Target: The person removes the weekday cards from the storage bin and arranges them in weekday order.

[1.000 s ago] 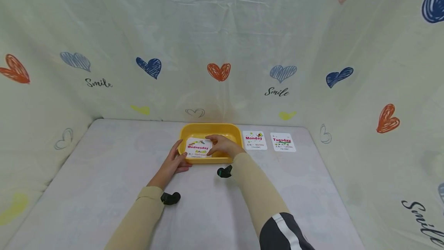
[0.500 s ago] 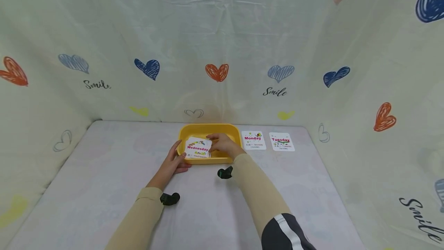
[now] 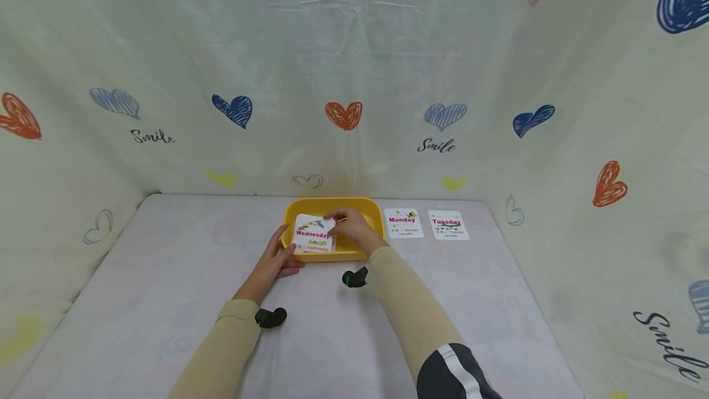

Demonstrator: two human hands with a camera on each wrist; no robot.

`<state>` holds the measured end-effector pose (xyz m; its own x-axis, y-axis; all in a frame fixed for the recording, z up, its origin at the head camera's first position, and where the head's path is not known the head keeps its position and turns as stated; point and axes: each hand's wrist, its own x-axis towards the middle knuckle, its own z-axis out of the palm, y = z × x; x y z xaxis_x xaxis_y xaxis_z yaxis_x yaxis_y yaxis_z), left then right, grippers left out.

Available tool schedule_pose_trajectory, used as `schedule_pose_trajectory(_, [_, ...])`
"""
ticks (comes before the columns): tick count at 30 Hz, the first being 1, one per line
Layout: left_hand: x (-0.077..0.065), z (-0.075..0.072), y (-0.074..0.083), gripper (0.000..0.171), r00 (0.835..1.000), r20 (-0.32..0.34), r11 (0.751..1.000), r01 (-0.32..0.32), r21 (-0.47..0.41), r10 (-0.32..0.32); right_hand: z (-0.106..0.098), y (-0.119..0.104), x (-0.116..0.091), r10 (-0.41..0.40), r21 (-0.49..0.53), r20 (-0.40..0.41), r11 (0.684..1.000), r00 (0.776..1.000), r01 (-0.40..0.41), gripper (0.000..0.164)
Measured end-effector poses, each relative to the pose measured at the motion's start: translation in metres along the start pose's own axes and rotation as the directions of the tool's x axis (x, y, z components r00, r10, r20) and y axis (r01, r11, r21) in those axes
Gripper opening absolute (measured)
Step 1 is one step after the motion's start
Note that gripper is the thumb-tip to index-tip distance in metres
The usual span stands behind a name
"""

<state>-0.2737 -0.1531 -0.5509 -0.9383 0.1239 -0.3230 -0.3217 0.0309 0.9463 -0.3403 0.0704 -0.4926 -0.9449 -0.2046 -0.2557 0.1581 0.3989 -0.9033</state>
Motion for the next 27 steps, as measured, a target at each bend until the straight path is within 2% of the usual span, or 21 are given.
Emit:
schedule_pose_trajectory(10, [-0.001, 0.0, 0.001, 0.066, 1.0, 0.0, 1.0, -0.01, 0.018, 0.01, -0.007, -0.001, -0.002, -0.049, 0.044, 0.025, 0.998, 0.999, 0.047, 0.028])
schedule_pose_trajectory(20, [0.0, 0.0, -0.001, 0.067, 1.0, 0.009, 1.0, -0.006, 0.025, 0.006, -0.026, 0.002, -0.005, -0.028, 0.105, 0.036, 0.994, 0.999, 0.024, 0.031])
schedule_pose_trajectory(27, [0.001, 0.0, -0.001, 0.066, 1.0, 0.002, 1.0, -0.015, -0.007, 0.015, -0.042, 0.001, -0.009, -0.039, 0.092, 0.022, 0.995, 0.999, 0.037, 0.034])
